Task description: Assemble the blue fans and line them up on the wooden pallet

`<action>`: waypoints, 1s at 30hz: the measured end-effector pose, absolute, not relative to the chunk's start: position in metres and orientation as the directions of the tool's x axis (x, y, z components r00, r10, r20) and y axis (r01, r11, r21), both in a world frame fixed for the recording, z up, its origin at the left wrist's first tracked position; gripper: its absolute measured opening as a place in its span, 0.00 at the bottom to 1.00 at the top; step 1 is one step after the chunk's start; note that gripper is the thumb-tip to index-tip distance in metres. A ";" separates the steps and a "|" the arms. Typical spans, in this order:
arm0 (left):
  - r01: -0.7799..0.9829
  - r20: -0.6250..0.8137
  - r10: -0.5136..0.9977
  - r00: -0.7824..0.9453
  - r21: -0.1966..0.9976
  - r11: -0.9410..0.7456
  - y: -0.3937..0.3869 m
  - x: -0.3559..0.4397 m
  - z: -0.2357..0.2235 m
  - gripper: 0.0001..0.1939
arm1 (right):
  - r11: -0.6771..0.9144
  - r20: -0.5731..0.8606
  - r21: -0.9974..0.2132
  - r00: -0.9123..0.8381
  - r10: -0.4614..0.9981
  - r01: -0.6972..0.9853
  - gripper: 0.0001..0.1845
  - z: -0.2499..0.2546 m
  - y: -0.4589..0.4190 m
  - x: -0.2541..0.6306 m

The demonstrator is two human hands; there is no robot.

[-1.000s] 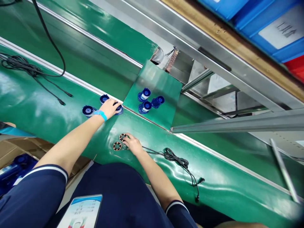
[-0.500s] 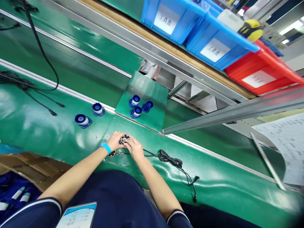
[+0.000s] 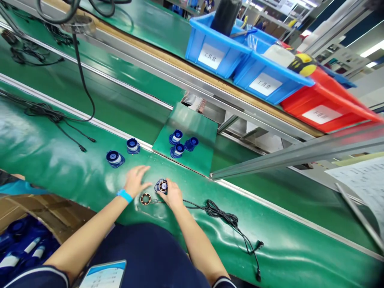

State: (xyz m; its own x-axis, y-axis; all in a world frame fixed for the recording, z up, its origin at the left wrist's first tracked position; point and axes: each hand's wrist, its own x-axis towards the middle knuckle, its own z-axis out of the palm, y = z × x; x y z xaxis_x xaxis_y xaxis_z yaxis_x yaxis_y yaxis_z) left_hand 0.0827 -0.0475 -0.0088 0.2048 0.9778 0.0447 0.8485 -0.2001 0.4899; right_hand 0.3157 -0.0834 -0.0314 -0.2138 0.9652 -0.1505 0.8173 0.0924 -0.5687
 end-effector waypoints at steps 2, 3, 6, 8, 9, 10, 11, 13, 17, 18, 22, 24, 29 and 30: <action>0.933 0.154 0.985 -0.072 0.360 0.012 -0.036 0.045 0.005 0.38 | 0.100 -0.121 -0.584 -0.208 0.971 0.806 0.38 -0.035 -0.081 0.315; 0.943 0.191 0.967 -0.168 0.316 0.102 -0.028 0.026 0.011 0.39 | 0.119 -0.065 -0.595 -0.195 0.979 0.795 0.37 -0.035 -0.081 0.317; 0.953 0.160 0.964 -0.211 0.252 0.167 -0.002 -0.024 0.014 0.40 | 0.142 0.066 -0.594 -0.128 0.990 0.792 0.36 -0.037 -0.080 0.330; 0.959 0.050 0.990 -0.133 0.258 0.116 0.012 -0.050 0.004 0.36 | 0.098 0.018 -0.552 -0.105 0.994 0.828 0.35 -0.041 -0.077 0.339; 0.959 0.000 0.996 -0.091 0.269 0.087 0.016 -0.060 -0.003 0.34 | 0.078 -0.009 -0.527 -0.097 0.995 0.846 0.35 -0.043 -0.075 0.342; 0.958 -0.034 0.998 -0.053 0.279 0.061 0.017 -0.067 -0.011 0.33 | 0.066 -0.017 -0.509 -0.087 0.996 0.858 0.35 -0.045 -0.073 0.345; 0.958 -0.048 0.999 -0.025 0.285 0.038 0.017 -0.071 -0.017 0.31 | 0.061 -0.009 -0.498 -0.076 0.997 0.865 0.35 -0.046 -0.069 0.347; 0.958 -0.033 0.999 0.013 0.286 -0.003 0.009 -0.072 -0.026 0.30 | 0.050 -0.001 -0.486 -0.058 0.998 0.872 0.36 -0.045 -0.061 0.349; 0.936 -0.053 0.994 0.094 0.344 -0.070 -0.021 -0.051 -0.025 0.31 | 0.117 -0.006 -0.425 -0.132 0.991 0.897 0.36 -0.027 -0.054 0.341; 0.923 -0.072 0.991 0.117 0.375 -0.082 -0.029 -0.043 -0.023 0.32 | 0.181 0.026 -0.427 -0.188 0.982 0.886 0.37 -0.023 -0.058 0.335; 0.853 -0.096 0.982 0.166 0.513 -0.094 -0.063 -0.013 -0.019 0.34 | 0.355 -0.015 -0.546 -0.432 0.902 0.759 0.46 -0.028 -0.096 0.288; 0.817 -0.075 0.982 0.175 0.568 -0.102 -0.078 0.000 -0.020 0.34 | 0.280 -0.143 -0.615 -0.454 0.880 0.737 0.43 -0.036 -0.116 0.267; 0.766 -0.039 0.985 0.169 0.634 -0.106 -0.101 0.029 -0.028 0.33 | 0.147 -0.117 -0.739 -0.340 0.933 0.658 0.29 -0.027 -0.133 0.270; 0.757 -0.039 0.983 0.178 0.644 -0.112 -0.103 0.036 -0.031 0.32 | 0.172 -0.056 -0.758 -0.326 0.944 0.629 0.30 -0.019 -0.133 0.276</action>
State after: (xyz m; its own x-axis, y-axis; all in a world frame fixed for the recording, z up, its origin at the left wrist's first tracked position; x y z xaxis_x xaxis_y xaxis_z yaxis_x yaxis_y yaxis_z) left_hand 0.0364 -0.1026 -0.0306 0.1781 0.9832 -0.0389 0.7568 -0.1116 0.6441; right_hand 0.2762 -0.1329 -0.0194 -0.3256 0.9439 -0.0557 0.6293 0.1724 -0.7578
